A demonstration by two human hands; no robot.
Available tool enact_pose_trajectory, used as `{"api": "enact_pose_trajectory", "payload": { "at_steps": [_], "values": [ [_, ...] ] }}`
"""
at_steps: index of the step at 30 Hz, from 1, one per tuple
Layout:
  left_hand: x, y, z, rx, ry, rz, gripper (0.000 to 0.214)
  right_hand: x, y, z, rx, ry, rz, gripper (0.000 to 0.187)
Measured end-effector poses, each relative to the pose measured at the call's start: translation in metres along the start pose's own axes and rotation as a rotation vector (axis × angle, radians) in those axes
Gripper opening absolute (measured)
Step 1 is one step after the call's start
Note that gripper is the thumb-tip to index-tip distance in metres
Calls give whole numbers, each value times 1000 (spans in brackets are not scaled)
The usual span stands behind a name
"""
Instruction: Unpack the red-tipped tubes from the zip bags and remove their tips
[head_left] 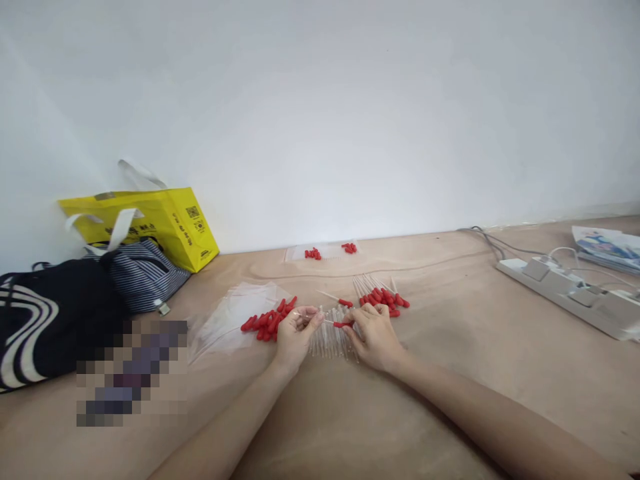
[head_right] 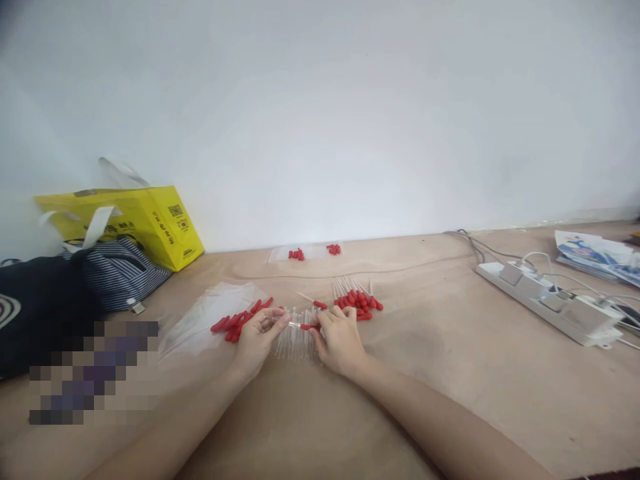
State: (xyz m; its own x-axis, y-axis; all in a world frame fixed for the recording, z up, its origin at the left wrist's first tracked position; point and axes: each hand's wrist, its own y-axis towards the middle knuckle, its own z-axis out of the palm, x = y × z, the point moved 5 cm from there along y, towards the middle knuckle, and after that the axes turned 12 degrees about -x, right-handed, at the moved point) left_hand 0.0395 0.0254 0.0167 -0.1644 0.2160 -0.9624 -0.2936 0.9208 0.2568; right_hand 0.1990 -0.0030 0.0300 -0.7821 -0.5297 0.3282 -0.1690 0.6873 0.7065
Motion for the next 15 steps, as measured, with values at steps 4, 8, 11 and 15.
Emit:
{"api": "enact_pose_trajectory", "payload": {
  "at_steps": [4,8,11,15],
  "values": [
    [-6,10,-12,100,105,131,28,-5,2,-5,-53,-47,-63,15],
    [-23,1,-8,249,470,620,16,-3,1,-3,-62,-26,-102,17],
    [-29,-13,2,280,695,912,16,2,-1,0,-81,-50,-145,15],
    [-32,-30,7,204,816,1076,20,8,-7,0,-120,-102,-206,15]
  ]
}}
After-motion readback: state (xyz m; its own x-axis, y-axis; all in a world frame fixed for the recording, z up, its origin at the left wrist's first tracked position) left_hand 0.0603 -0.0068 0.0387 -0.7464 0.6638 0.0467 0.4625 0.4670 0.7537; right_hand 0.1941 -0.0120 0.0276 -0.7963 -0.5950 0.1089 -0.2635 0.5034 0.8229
